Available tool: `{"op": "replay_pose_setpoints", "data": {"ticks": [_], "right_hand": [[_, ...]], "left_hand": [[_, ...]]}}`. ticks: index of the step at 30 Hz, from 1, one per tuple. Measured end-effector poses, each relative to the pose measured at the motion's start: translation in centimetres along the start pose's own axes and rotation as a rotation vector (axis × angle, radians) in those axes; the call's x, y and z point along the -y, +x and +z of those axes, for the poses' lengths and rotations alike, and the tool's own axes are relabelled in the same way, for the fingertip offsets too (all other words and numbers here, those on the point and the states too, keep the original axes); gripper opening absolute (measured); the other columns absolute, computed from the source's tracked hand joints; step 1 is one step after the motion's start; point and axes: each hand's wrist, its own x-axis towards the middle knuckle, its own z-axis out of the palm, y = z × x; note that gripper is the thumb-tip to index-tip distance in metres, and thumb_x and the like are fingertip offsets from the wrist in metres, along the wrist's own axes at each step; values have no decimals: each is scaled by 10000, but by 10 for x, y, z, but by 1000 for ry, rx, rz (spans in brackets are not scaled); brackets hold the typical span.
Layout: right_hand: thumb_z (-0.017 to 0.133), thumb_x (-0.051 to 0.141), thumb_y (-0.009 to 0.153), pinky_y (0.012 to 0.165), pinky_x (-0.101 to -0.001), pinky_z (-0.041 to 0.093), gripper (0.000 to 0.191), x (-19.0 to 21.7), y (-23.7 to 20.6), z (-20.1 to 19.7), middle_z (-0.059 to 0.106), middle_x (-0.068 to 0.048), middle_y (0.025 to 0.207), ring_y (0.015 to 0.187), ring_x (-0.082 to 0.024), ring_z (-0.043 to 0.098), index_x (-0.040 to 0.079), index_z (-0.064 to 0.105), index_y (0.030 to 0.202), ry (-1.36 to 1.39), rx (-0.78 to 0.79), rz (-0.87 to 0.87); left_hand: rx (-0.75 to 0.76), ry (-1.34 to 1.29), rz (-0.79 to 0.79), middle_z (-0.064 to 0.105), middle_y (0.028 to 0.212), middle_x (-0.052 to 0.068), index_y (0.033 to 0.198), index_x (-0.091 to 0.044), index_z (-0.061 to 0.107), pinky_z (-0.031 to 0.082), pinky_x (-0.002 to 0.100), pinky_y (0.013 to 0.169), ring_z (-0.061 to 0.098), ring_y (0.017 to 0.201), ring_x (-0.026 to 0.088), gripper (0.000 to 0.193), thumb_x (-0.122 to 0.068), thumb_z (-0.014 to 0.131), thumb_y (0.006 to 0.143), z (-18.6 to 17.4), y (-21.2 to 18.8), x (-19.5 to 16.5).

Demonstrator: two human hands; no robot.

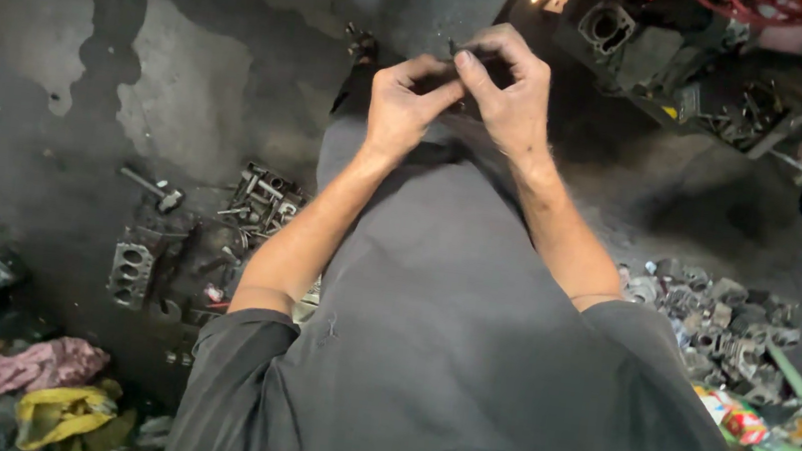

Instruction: The person grinds a small metal part against a bench grinder, rotating it to smooth multiple edges. They then move to a workbench and use a screwdriver to adjust a small gear-like component.

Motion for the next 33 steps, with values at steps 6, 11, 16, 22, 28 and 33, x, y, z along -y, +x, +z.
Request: {"op": "replay_pose_setpoints", "data": {"ticks": [6,11,16,22,28,33], "right_hand": [[753,94,1011,771,-251,528,138,-4,5,1,688,-29,949,854,-92,636,-28,691,1034,-3,26,62],[777,69,984,752,-253,546,114,-2,18,5,697,-42,927,845,-103,677,-21,712,1007,-73,-19,13],[783,84,973,741,-240,544,115,5,30,12,727,-34,914,825,-80,670,-5,719,1005,-38,-42,108],[785,81,975,671,-233,542,116,12,37,17,728,-39,895,779,-78,667,-14,733,1016,-15,-63,168],[779,85,1009,553,-219,510,125,15,40,23,712,-42,831,680,-66,634,-29,729,1016,-23,-88,205],[765,88,1010,532,-211,508,126,14,42,21,705,-33,809,643,-57,635,-24,708,1009,-9,-86,230]], "left_hand": [[37,-185,-115,743,826,78,981,61,745,540,262,680,683,730,120,137,-72,754,947,-1,-1,-3],[104,-281,-219,750,848,66,989,52,743,557,264,671,687,717,121,157,-98,741,941,-5,16,-13],[115,-252,-183,748,846,75,975,61,739,532,257,677,676,732,120,164,-101,753,958,-12,27,-18],[132,-353,-162,736,898,70,1047,64,741,510,255,694,646,765,110,160,-63,743,950,-12,37,-17],[134,-401,-193,745,908,88,1023,73,739,572,276,737,699,793,138,129,-40,717,966,-15,44,-17],[114,-400,-143,752,909,94,1017,88,742,572,275,755,702,802,141,130,-28,730,962,-9,47,-15]]}}
